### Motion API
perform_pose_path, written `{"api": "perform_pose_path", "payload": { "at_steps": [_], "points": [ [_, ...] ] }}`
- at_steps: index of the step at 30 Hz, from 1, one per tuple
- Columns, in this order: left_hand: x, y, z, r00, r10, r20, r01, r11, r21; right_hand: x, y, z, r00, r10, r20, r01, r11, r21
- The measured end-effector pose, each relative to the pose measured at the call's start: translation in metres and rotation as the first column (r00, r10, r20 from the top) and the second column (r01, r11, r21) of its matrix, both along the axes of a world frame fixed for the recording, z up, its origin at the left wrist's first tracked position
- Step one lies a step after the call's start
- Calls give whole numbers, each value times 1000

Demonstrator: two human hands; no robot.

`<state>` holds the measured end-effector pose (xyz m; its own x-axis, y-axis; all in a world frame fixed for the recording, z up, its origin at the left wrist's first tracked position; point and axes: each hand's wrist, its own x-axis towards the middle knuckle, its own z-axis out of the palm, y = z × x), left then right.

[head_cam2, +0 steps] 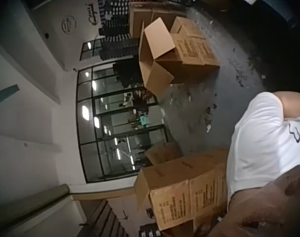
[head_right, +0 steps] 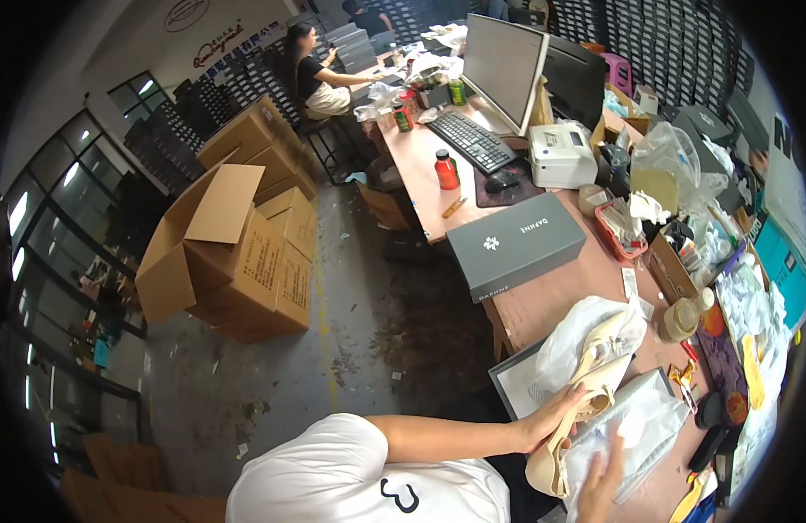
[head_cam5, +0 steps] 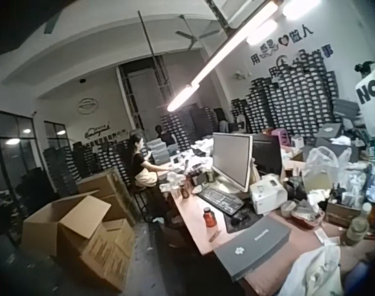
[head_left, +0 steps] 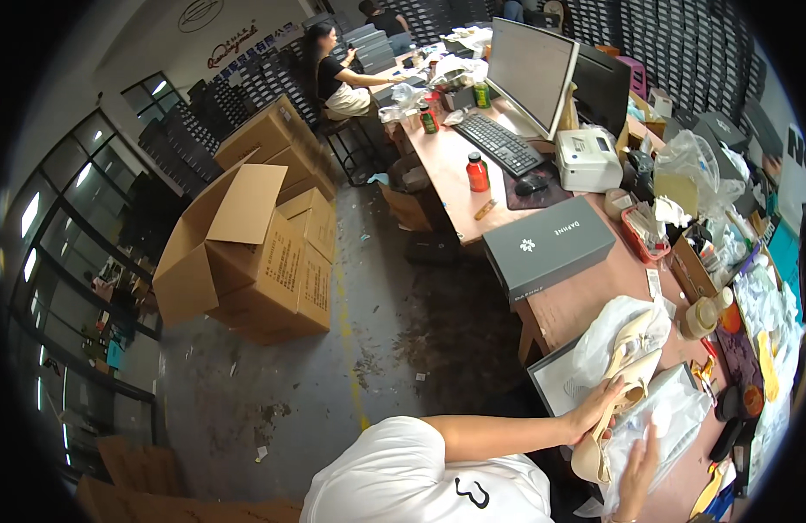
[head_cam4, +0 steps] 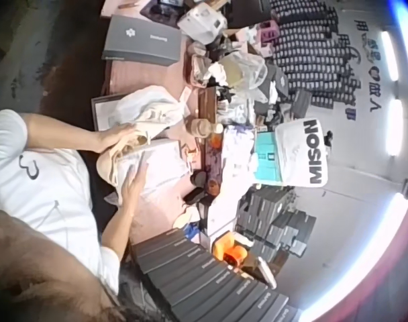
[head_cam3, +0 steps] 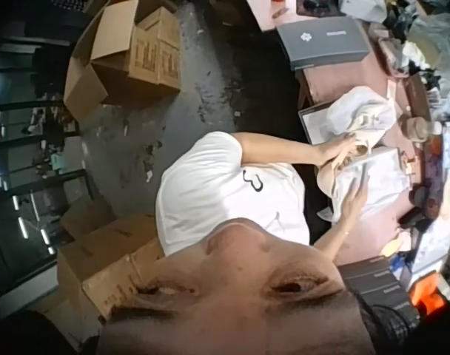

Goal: Inspecting pairs of high-heeled shoes and packing them into boxes with tissue paper.

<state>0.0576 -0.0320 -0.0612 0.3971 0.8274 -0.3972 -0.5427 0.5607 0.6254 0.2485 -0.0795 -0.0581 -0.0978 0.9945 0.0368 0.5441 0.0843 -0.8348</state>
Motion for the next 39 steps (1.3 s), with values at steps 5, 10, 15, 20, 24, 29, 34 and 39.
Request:
{"api": "perform_pose_path", "payload": {
  "at_steps": [5, 10, 15, 20, 24, 29, 34, 39],
  "points": [
    [34, -37, -16, 961, 184, -206, -106, 934, 342, -46, 36, -41, 932, -50, -359, 4, 992, -128],
    [7, -24, 19, 991, -10, -135, 37, 979, 199, -69, 38, -18, 863, -106, -495, 45, 990, -133],
    [5, 30, -4, 984, -138, -116, 157, 972, 173, -87, 7, -1, 999, 3, -43, -5, 999, -48],
    [-25, 37, 6, 995, -71, -66, 80, 984, 157, -106, 19, -14, 994, 77, -76, -73, 996, 48],
    [-19, 32, 25, 979, -59, -197, 117, 948, 297, -100, 18, 9, 972, 154, -175, -150, 988, 32],
    [-27, 22, 24, 992, -39, -122, 66, 972, 225, -91, 15, 31, 876, 411, -254, -442, 894, -79],
    [-42, 26, 32, 995, 24, -102, 4, 964, 266, -107, 30, 6, 897, 438, -68, -443, 890, -109],
    [-50, 28, 32, 983, -48, -175, 106, 935, 338, -105, -1, 44, 732, 622, -279, -619, 778, 108]
  ]
}}
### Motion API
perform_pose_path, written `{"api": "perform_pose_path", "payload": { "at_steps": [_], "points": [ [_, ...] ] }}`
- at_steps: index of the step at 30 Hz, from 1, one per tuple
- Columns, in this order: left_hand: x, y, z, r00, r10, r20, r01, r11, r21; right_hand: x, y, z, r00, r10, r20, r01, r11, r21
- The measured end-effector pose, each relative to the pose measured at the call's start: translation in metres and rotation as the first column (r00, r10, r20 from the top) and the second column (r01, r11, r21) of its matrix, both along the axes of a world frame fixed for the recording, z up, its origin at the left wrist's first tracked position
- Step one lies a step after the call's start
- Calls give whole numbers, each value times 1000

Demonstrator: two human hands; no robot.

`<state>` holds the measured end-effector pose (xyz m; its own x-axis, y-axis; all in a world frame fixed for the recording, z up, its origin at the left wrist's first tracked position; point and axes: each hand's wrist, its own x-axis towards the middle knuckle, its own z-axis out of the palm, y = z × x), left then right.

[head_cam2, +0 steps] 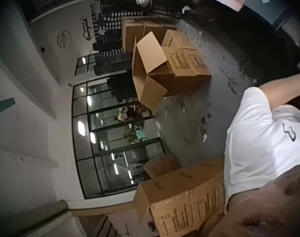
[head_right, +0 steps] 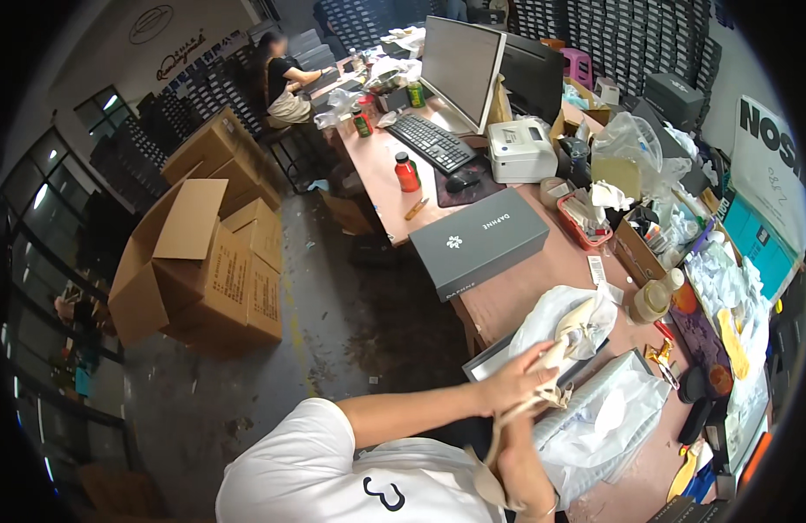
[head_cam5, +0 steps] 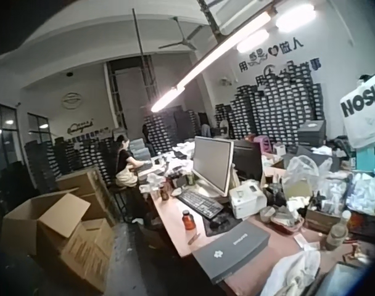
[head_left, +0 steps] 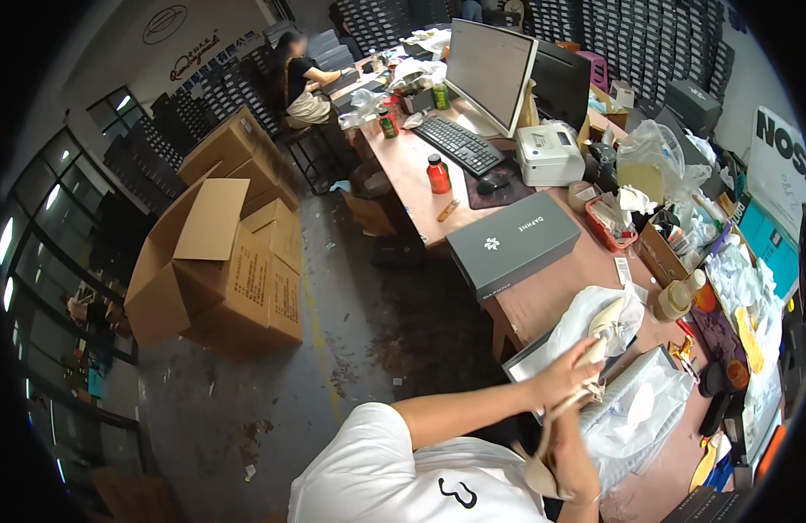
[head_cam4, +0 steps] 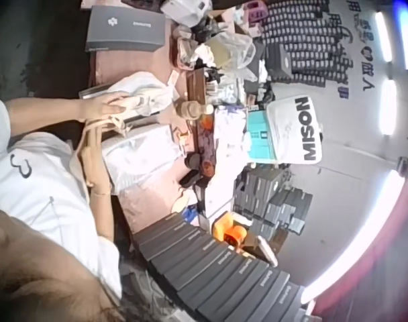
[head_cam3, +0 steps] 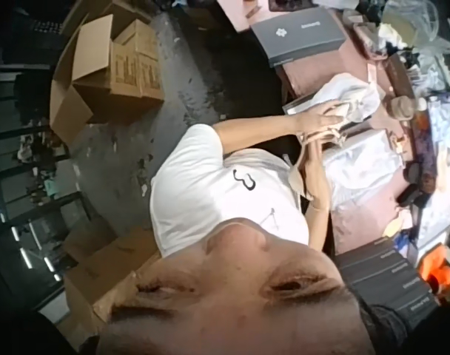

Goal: Inspecting pairs of high-heeled shoes and packing them into boxes with tissue paper.

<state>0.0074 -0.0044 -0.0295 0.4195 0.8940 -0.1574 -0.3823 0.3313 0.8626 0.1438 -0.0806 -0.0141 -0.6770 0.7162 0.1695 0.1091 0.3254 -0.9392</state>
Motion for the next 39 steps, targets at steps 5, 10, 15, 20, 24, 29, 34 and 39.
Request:
{"api": "perform_pose_path", "payload": {
  "at_steps": [5, 10, 15, 20, 24, 29, 34, 39],
  "points": [
    [29, -10, -43, 993, 1, -118, 0, 1000, 11, -9, -13, 2, 896, -290, 335, 370, 906, -205],
    [19, -8, -20, 990, -62, 125, 92, 964, -248, 2, 5, -49, 868, -409, 280, 447, 890, -85],
    [25, -12, -7, 992, -114, -60, 109, 990, -87, -7, -10, -26, 825, -539, 168, 536, 841, 66],
    [17, 2, -6, 972, -235, -21, 229, 962, -151, 5, -39, -17, 975, -219, 23, 220, 966, -132],
    [25, -7, -29, 985, -164, 52, 171, 972, -164, 16, -55, -14, 942, -225, 251, 239, 971, -26],
    [7, -76, -18, 986, 25, 167, 32, 942, -333, 1, -45, -21, 841, -495, 217, 442, 862, 249],
    [0, -100, -5, 992, -109, 70, 128, 913, -387, 66, -50, 1, 948, -310, 67, 311, 864, -396],
    [9, -41, -17, 952, -180, 247, 282, 833, -477, 134, 12, -15, 310, -817, 486, 356, 573, 738]
  ]
}}
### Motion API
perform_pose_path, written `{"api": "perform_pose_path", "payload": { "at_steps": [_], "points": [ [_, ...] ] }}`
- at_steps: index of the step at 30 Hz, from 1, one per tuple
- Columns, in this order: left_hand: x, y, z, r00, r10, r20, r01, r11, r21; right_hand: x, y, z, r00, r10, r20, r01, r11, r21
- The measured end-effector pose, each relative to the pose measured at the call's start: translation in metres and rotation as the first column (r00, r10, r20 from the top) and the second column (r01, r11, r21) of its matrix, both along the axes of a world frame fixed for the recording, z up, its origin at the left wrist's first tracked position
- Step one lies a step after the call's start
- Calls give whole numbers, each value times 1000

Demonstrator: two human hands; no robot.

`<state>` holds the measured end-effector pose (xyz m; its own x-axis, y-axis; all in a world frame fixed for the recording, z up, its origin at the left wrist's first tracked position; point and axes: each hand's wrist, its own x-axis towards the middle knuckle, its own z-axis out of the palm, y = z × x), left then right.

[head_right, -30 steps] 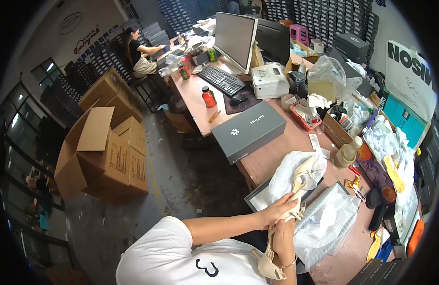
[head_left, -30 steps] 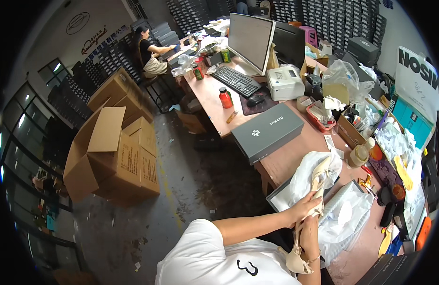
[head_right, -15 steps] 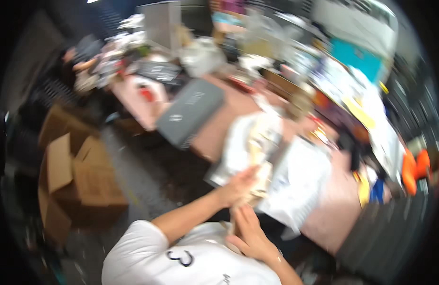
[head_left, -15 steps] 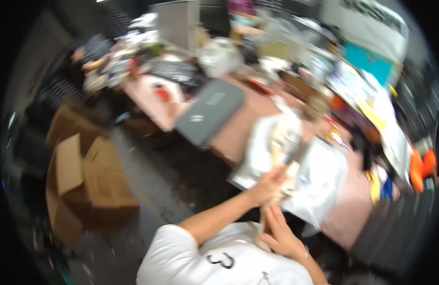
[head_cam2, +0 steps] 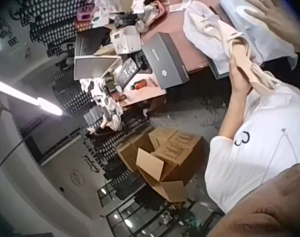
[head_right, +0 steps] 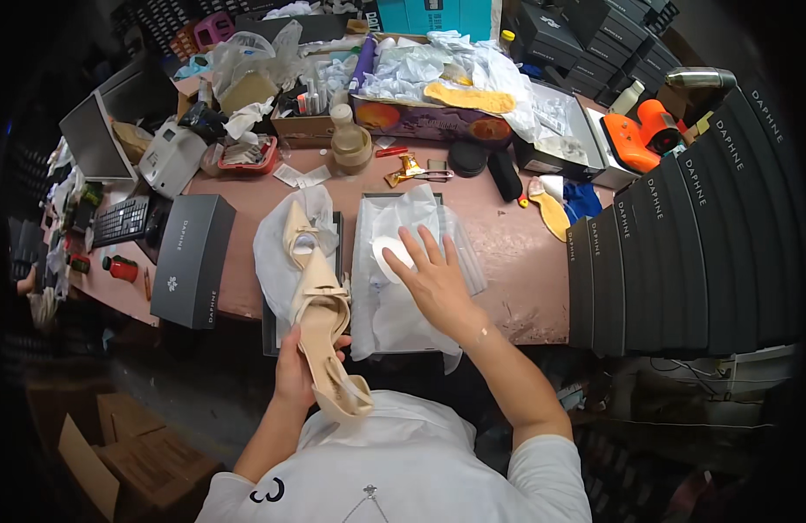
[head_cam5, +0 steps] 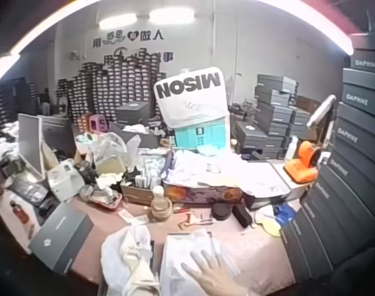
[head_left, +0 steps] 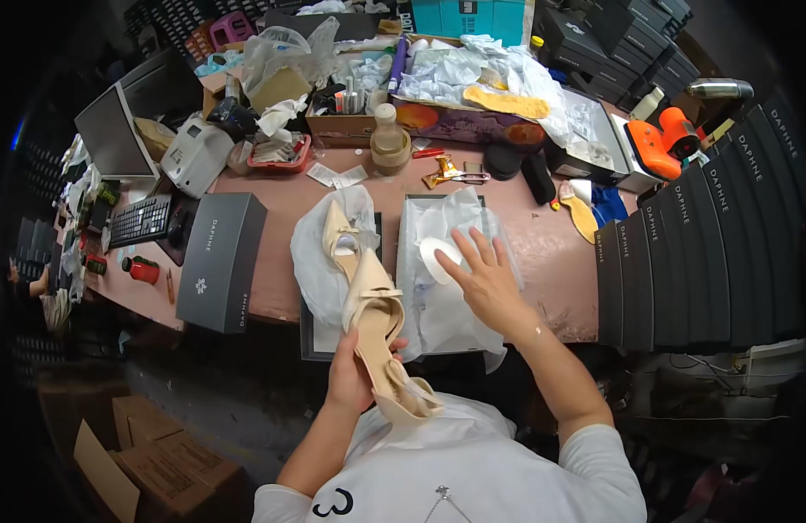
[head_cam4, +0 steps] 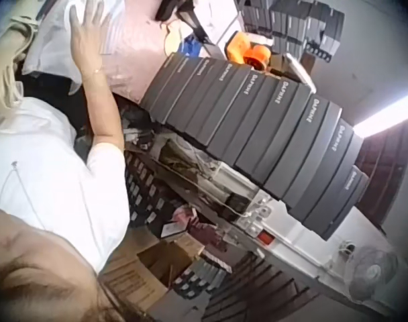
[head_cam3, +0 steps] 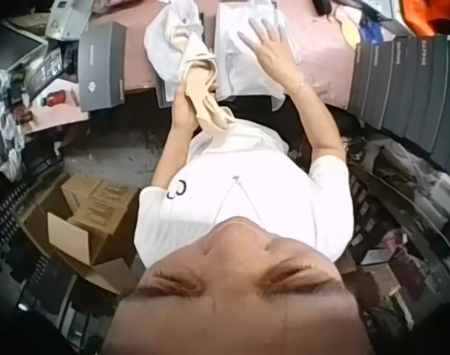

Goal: Inspecting pairs of high-heeled shoes and packing them into boxes with tissue paper.

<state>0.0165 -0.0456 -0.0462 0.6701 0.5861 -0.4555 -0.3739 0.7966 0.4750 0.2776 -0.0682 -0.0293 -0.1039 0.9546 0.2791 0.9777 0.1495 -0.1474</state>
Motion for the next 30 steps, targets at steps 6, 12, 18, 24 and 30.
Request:
{"api": "perform_pose_path", "payload": {
  "at_steps": [6, 12, 18, 24, 30],
  "points": [
    [9, 25, -1, 993, 49, 109, -51, 999, 16, 7, 19, -26, 859, 7, -512, 46, 995, 92],
    [39, 3, 2, 965, 254, -61, -230, 936, 265, -83, -31, -15, -221, -295, -930, -134, 953, -270],
    [27, 5, -8, 976, 216, 21, -217, 974, 63, -76, -32, -9, 740, 122, -661, 31, 976, 215],
    [23, -24, -6, 986, 167, 12, -167, 974, 150, -80, -11, -16, 922, 287, -261, -266, 957, 112],
    [11, -16, -12, 919, 186, -347, -224, 972, -73, -41, 24, -14, 882, 13, -472, -44, 998, -54]
  ]
}}
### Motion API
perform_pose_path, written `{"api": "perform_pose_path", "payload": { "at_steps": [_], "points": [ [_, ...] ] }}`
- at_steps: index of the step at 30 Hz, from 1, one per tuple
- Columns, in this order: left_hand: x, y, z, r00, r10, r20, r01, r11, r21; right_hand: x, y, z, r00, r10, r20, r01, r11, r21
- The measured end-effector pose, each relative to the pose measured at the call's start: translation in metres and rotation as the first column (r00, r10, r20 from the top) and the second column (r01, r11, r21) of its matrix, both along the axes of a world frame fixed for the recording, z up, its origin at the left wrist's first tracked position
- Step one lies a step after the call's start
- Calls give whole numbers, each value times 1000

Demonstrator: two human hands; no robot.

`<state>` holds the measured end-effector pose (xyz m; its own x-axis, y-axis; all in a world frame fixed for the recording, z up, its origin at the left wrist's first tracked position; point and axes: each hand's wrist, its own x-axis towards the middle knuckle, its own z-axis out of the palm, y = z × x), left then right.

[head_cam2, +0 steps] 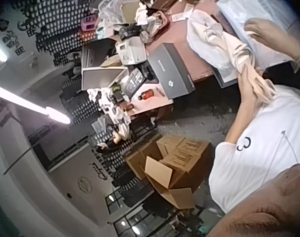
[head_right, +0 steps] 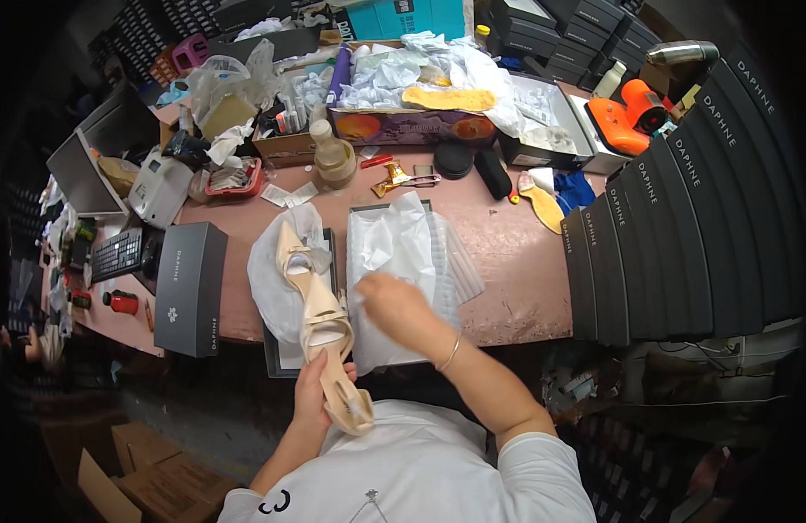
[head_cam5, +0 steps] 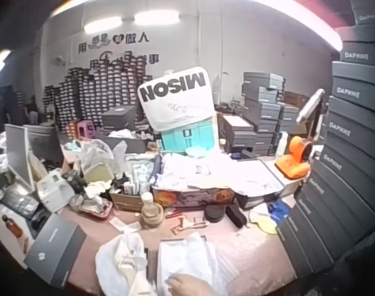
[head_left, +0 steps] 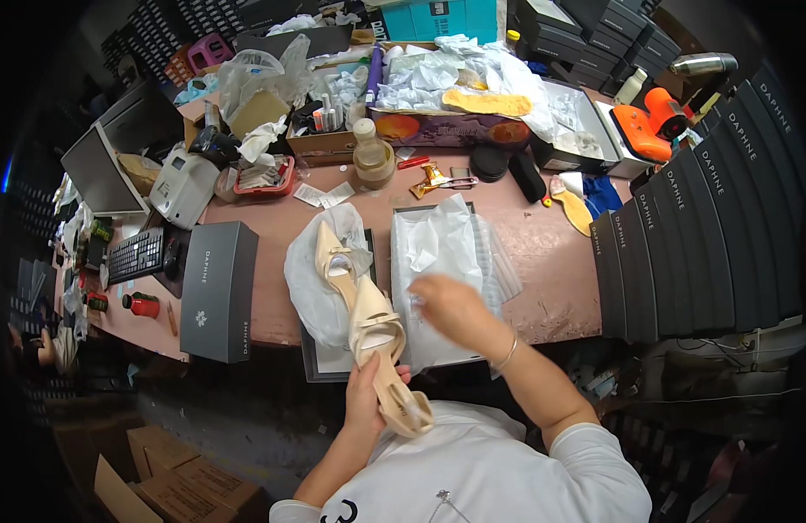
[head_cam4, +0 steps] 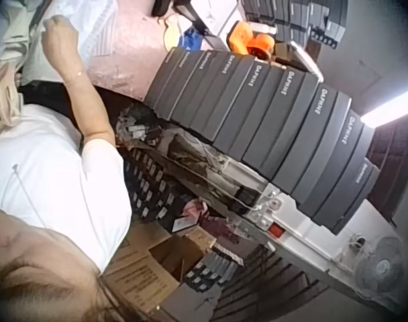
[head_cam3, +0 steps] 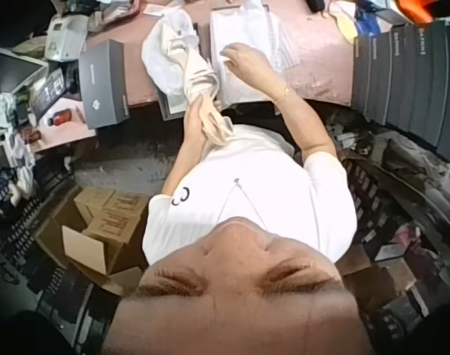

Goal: Inspecting pairs of high-heeled shoes and packing them into boxes with tissue paper.

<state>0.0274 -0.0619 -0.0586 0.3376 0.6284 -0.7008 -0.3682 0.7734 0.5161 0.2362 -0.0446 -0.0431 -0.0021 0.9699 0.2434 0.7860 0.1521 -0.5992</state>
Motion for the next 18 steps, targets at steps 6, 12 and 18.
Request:
{"api": "perform_pose_path", "payload": {
  "at_steps": [6, 12, 18],
  "points": [
    [15, 13, 9, 993, -94, 69, 93, 996, 10, 65, 24, -88, 911, -129, 392, 202, 968, -151],
    [11, 21, 1, 942, -51, 330, 50, 999, 14, 11, -21, 19, 990, -59, -128, 69, 995, 72],
    [25, -16, 16, 996, -58, 61, 44, 978, 203, -49, -4, -12, 984, -104, 142, 51, 940, 336]
  ]
}}
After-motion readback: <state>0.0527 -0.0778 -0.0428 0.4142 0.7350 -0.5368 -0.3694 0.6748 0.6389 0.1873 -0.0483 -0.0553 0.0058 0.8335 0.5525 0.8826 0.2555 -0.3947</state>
